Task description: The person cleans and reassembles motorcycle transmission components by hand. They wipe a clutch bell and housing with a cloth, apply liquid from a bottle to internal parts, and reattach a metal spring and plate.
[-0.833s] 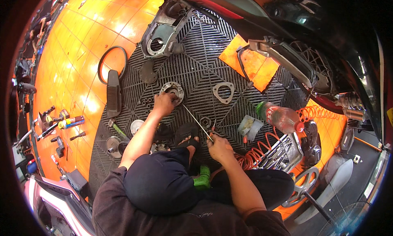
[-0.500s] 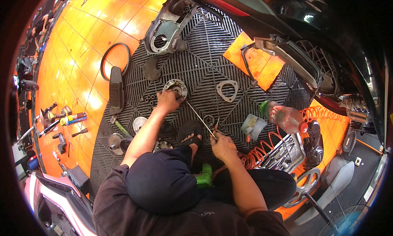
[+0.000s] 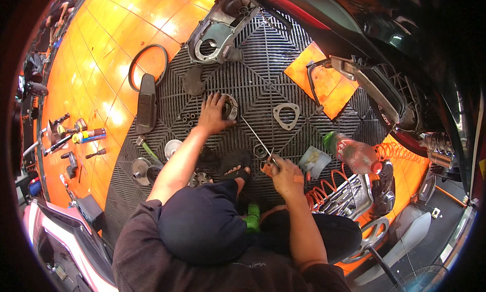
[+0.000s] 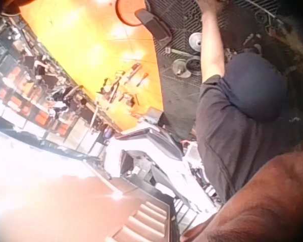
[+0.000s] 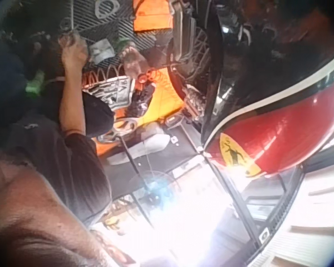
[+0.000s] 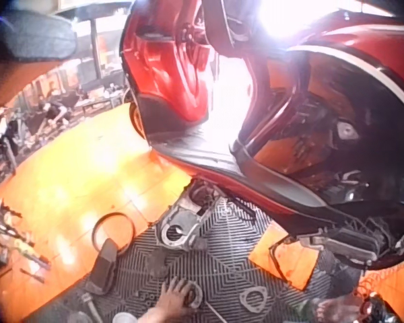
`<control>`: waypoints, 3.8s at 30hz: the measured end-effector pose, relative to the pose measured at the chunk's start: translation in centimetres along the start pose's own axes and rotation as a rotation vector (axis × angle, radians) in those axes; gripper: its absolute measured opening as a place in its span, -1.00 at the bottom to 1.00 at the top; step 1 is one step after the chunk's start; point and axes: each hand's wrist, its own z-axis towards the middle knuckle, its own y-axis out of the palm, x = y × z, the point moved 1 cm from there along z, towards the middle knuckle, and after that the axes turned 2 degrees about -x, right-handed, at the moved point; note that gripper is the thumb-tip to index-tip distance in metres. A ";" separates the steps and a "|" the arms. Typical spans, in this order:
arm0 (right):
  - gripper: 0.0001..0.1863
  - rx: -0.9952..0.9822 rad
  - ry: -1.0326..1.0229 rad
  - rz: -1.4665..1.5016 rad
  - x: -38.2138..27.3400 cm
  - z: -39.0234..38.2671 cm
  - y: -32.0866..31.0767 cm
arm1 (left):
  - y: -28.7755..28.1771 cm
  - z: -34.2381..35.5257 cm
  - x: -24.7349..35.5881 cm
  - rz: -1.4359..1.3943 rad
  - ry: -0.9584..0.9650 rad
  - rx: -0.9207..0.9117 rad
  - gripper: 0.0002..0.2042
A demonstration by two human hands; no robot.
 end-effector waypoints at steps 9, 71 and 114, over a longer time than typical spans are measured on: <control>-0.71 0.087 -0.208 -0.231 -1.2 2.4 -1.7 | 1.9 -0.9 -1.2 -0.103 -0.086 0.045 0.06; -0.62 -0.090 -0.686 -0.261 7.9 12.0 -0.3 | 2.7 3.4 -5.2 -0.704 -0.512 0.254 -0.44; -0.62 -0.473 0.364 1.198 -4.8 -2.8 10.8 | 7.6 -1.1 -8.9 -1.703 -0.949 -0.263 -0.63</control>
